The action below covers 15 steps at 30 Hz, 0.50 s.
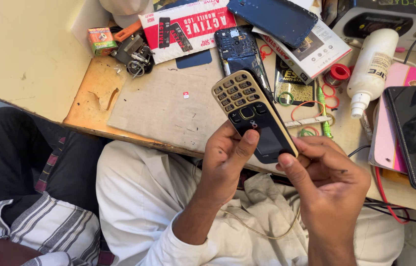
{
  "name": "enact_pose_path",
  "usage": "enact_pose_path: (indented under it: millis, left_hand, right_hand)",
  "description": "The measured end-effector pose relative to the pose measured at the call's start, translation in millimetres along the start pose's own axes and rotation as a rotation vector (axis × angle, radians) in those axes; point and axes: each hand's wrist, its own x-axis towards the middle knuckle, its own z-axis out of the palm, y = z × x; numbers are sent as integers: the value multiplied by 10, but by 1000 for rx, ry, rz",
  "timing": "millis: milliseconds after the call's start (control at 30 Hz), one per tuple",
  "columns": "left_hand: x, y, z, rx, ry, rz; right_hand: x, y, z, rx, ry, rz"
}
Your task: The person sits at a cluttered repair bench and works on a feature phone, prying open its housing by hand, separating the keypad and front cover from the body, handling the internal board and battery compartment, and pressing the parts back together before setting the phone on the bench.
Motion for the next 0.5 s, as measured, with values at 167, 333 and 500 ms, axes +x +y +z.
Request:
enact_pose_path:
  millis: [167, 333, 500]
  left_hand:
    - [-23, 91, 65, 104, -109, -18]
    - [-45, 223, 75, 60, -103, -77]
    - [-38, 249, 91, -16, -53, -144]
  right_hand:
    - [35, 57, -84, 109, -28, 0]
    - [37, 11, -84, 144, -83, 37]
    - [52, -69, -84, 105, -118, 106]
